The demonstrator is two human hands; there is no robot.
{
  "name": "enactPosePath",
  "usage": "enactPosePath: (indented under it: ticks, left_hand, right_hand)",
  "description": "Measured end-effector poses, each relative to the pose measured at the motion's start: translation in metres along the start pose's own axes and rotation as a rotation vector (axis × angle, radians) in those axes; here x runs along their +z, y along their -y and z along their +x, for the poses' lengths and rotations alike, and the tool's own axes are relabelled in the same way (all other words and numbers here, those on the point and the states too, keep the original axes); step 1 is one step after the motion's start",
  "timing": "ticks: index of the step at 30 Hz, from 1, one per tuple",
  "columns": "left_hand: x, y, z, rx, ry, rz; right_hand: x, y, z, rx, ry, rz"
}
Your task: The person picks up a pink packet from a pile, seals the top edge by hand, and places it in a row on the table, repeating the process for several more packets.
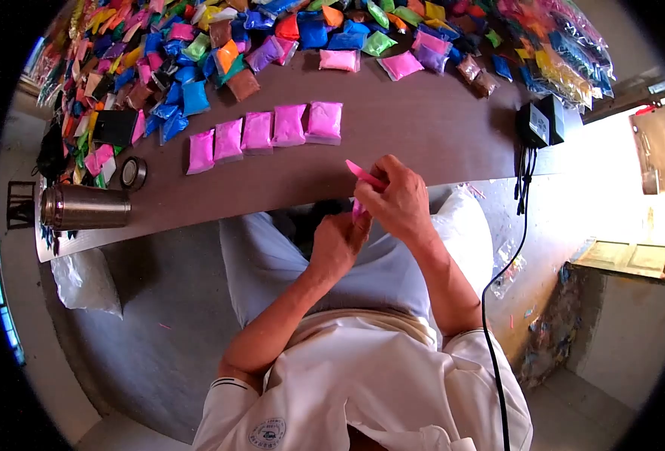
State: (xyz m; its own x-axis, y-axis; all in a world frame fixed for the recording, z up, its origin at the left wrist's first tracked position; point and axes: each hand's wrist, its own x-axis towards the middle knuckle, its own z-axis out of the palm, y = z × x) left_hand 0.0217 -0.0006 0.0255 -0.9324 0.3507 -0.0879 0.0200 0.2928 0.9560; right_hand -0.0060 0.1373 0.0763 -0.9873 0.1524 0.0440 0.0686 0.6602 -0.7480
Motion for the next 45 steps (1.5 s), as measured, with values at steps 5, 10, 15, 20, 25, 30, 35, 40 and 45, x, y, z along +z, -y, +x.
enactPosePath:
  ticks: [5, 10, 15, 20, 25, 30, 35, 40, 45]
  left_hand:
    - [-0.008, 0.009, -0.003, -0.094, 0.129, -0.130]
    - [-0.009, 0.013, 0.001, -0.179, 0.146, -0.636]
    - [0.006, 0.010, 0.012, -0.247, 0.127, -0.705]
    - [0.019, 0.013, 0.021, -0.220, 0.057, -0.761]
    - [0.020, 0.014, 0.021, -0.214, 0.021, -0.762]
    - [0.020, 0.005, 0.019, -0.213, 0.006, -0.728]
    - [0.019, 0.012, 0.021, -0.195, 0.037, -0.778]
    - [0.014, 0.006, 0.024, -0.130, 0.026, -0.693]
    - [0.014, 0.014, 0.012, -0.128, 0.032, -0.606]
  right_hand:
    - [-0.015, -0.011, 0.005, 0.171, 0.020, 0.570]
    - [-0.007, -0.028, 0.010, 0.141, 0.036, 0.693]
    - [-0.010, -0.028, 0.009, 0.058, 0.088, 0.255]
    - [-0.020, -0.022, 0.005, 0.084, -0.103, 0.248]
    - [-0.020, -0.036, 0.001, -0.028, -0.094, 0.169]
    - [-0.005, -0.020, -0.002, -0.132, -0.020, -0.096]
    - [-0.005, -0.020, 0.008, -0.178, -0.029, -0.258]
    - [-0.012, -0.027, 0.019, -0.106, -0.058, -0.209]
    - [-0.039, -0.035, 0.042, 0.048, -0.188, -0.313]
